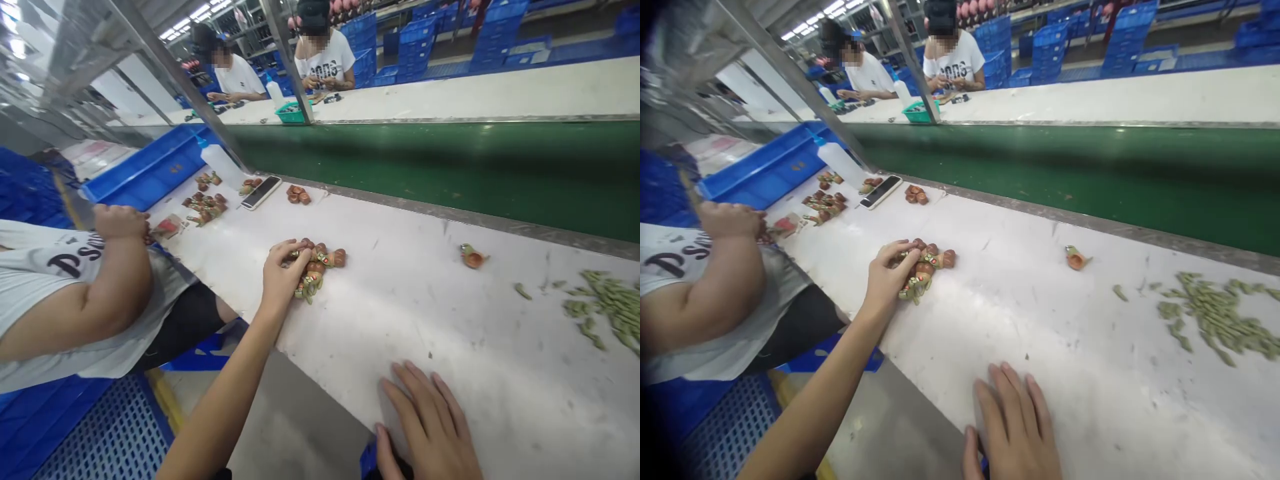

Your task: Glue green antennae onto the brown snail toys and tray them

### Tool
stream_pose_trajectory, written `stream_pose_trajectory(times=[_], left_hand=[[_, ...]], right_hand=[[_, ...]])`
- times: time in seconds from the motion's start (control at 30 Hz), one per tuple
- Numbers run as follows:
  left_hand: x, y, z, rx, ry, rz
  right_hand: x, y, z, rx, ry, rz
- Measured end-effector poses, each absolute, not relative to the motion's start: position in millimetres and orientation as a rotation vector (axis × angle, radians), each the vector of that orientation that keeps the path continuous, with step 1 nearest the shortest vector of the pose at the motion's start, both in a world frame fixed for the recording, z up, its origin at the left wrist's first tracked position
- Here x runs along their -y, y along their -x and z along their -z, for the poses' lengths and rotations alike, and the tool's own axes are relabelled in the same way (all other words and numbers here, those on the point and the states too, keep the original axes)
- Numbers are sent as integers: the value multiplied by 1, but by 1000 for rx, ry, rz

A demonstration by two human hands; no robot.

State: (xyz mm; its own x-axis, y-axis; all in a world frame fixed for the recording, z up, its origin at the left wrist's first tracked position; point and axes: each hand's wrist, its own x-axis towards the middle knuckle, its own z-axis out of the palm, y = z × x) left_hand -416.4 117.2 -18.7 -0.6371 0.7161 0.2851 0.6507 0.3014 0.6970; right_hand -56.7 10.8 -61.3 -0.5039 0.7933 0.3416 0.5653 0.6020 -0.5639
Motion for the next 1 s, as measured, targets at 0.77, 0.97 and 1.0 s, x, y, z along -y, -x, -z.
stream_pose_trajectory(times=[0.77,0.97,1.0], left_hand=[[-46,171,15,-1978,-1623,-1193],[-36,169,28,-1977,-2099,-1085],[-37,168,31,-1952,-2128,-1082]], right_hand=[[-54,3,25,1869,1436,-698],[-50,-10,14,1908,1373,-616],[-50,-13,11,1906,1365,-622]])
